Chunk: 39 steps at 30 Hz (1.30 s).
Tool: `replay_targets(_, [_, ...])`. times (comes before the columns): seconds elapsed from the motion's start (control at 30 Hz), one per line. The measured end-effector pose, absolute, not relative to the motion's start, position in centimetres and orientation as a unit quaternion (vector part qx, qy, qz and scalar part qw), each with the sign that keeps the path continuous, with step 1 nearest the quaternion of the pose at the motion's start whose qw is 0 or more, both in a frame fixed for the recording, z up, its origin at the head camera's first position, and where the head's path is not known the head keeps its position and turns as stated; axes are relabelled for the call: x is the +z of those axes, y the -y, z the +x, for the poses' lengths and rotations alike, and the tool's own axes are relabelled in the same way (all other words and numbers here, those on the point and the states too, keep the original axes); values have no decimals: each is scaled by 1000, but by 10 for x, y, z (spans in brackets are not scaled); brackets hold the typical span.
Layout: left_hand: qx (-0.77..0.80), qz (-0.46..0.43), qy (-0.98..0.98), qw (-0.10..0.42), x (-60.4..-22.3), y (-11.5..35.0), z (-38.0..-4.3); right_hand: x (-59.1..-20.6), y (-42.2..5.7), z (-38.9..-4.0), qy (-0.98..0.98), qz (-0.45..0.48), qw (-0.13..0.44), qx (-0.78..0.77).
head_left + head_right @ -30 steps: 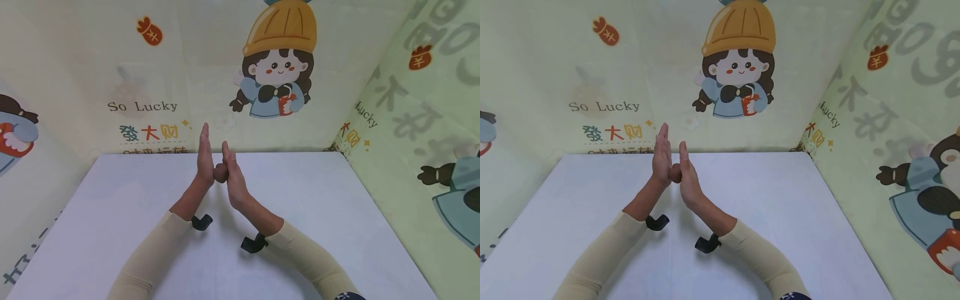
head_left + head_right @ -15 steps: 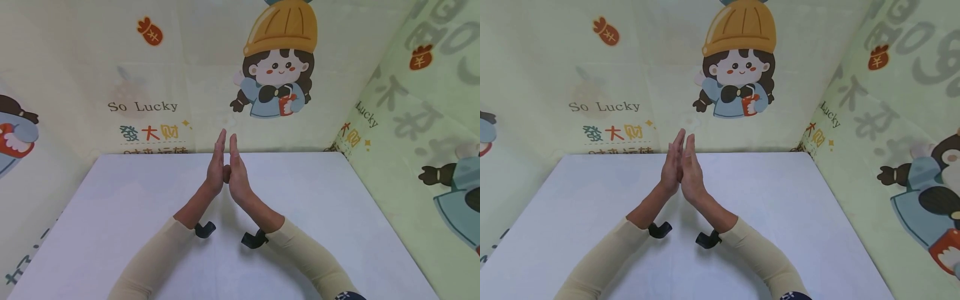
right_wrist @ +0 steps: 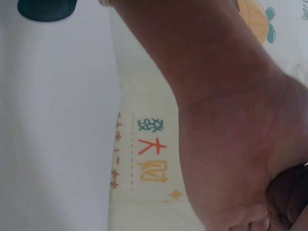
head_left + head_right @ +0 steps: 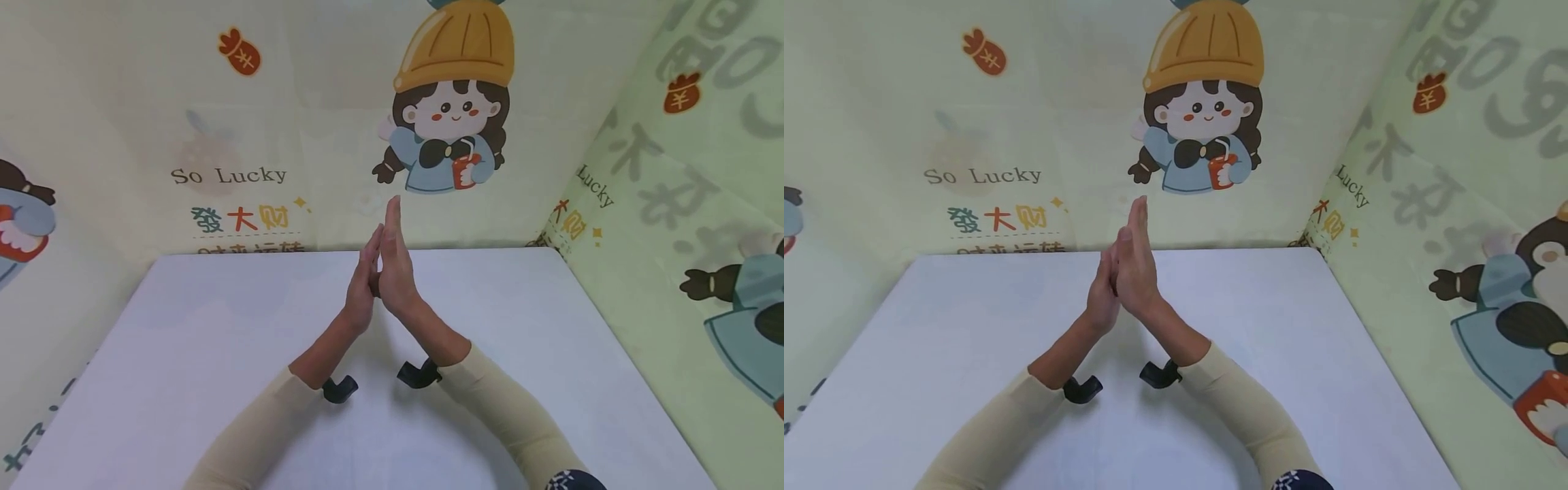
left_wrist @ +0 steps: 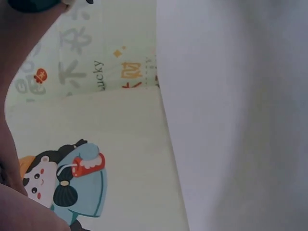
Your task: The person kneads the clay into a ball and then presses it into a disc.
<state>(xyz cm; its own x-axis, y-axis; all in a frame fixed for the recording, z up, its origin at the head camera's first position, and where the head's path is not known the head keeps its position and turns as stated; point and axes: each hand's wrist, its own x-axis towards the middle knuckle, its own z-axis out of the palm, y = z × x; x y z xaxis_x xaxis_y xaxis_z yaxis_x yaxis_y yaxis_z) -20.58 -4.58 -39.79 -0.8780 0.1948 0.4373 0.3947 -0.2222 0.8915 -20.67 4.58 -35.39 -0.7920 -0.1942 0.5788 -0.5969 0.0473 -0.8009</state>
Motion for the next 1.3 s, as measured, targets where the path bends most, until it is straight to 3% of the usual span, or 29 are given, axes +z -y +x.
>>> replay_targets(0.43, [-767,-283,566,103,-380,44,-191,-355,-52,-216,687,280,91,665])
replay_targets(0.83, [-759,-255,581,147,-366,50,-192,-375,-44,-208,641,283,46,712])
replay_targets(1.3, [-742,-230,605,178,-355,61,-217,-381,-32,-200,638,286,77,711])
